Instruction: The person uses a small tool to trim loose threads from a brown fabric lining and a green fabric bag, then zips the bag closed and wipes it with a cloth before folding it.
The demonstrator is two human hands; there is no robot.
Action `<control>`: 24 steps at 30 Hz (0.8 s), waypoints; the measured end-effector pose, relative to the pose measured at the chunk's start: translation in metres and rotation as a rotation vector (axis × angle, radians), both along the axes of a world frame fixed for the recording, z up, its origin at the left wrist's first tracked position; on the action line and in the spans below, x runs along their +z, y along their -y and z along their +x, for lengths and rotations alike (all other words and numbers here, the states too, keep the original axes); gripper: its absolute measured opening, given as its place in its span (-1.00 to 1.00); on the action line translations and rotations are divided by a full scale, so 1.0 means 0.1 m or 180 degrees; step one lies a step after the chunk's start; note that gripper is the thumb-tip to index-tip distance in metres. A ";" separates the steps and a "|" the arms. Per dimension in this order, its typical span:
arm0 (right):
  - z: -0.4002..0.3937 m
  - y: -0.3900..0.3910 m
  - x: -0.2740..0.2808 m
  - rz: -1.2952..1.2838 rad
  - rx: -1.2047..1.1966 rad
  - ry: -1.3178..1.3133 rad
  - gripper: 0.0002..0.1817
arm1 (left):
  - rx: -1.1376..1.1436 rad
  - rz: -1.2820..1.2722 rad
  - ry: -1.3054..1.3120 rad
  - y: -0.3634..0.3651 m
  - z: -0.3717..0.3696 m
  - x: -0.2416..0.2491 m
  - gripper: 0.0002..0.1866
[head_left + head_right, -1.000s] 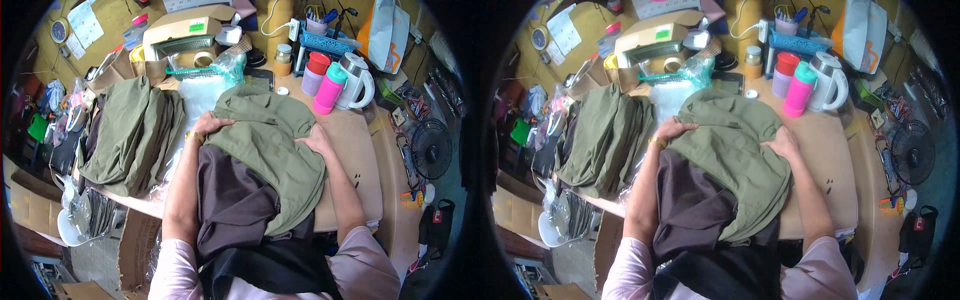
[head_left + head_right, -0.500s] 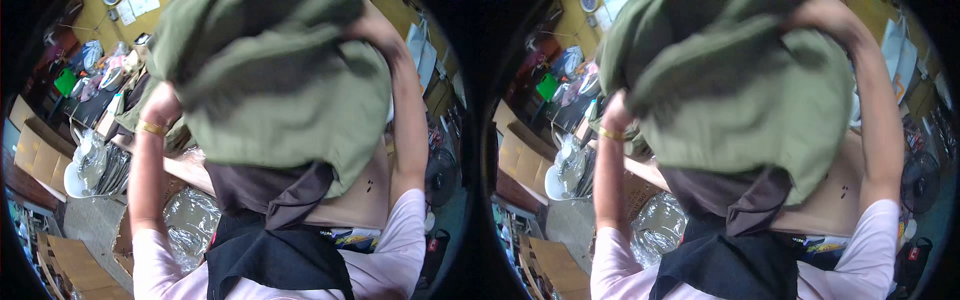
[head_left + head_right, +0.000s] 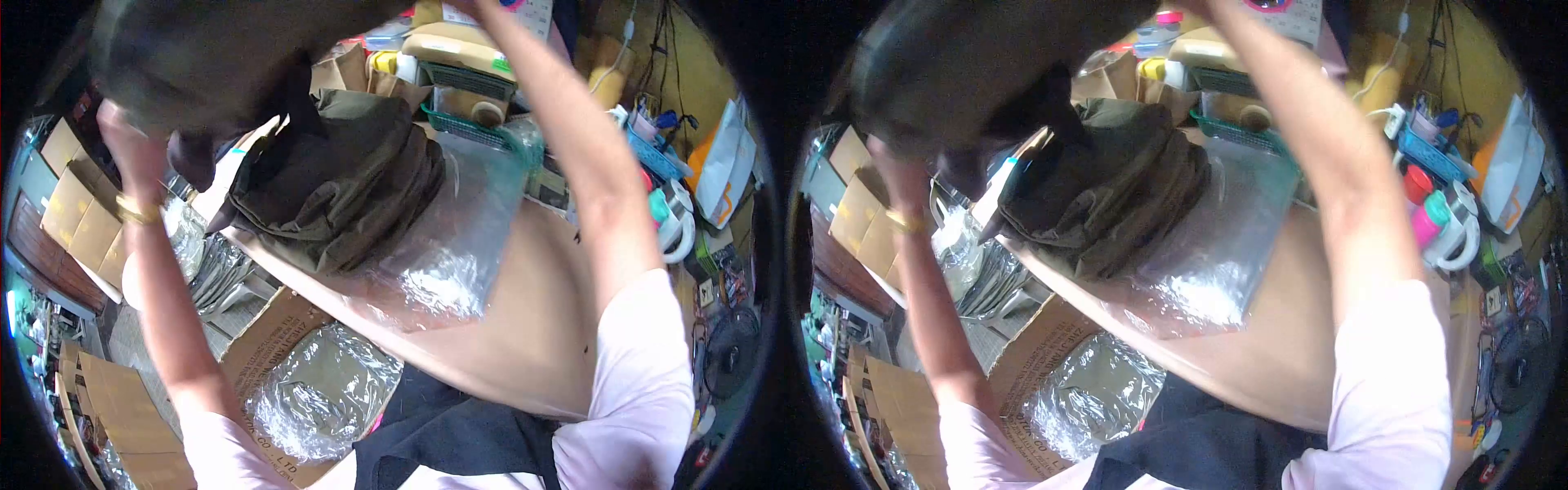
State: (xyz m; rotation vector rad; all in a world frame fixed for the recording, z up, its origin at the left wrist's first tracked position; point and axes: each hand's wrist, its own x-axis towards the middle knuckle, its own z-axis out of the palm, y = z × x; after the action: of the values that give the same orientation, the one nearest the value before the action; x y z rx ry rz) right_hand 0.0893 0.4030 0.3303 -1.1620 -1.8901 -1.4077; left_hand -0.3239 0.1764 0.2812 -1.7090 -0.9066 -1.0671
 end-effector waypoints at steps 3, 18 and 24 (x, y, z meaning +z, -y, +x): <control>-0.09 -0.36 -1.50 -0.2570 0.3261 -0.2784 -0.41 | -0.0172 -0.0475 0.0261 -0.18 0.54 -1.43 -0.57; 0.55 0.22 -3.07 -0.3350 0.2057 -0.3286 -0.53 | -0.1048 -0.3550 0.0451 -0.49 0.79 -1.68 -0.30; 1.37 1.32 -3.68 -0.2116 0.1154 -0.2200 -0.71 | 0.0726 -0.3445 0.0699 -1.94 -0.07 -3.55 -0.21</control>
State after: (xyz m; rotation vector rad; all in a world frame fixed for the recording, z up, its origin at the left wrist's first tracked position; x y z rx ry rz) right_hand 0.2265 0.2708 -0.0375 -1.2725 -1.9208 -0.1128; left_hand -0.3312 0.3706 -0.0734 -2.2453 -2.0070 -0.6150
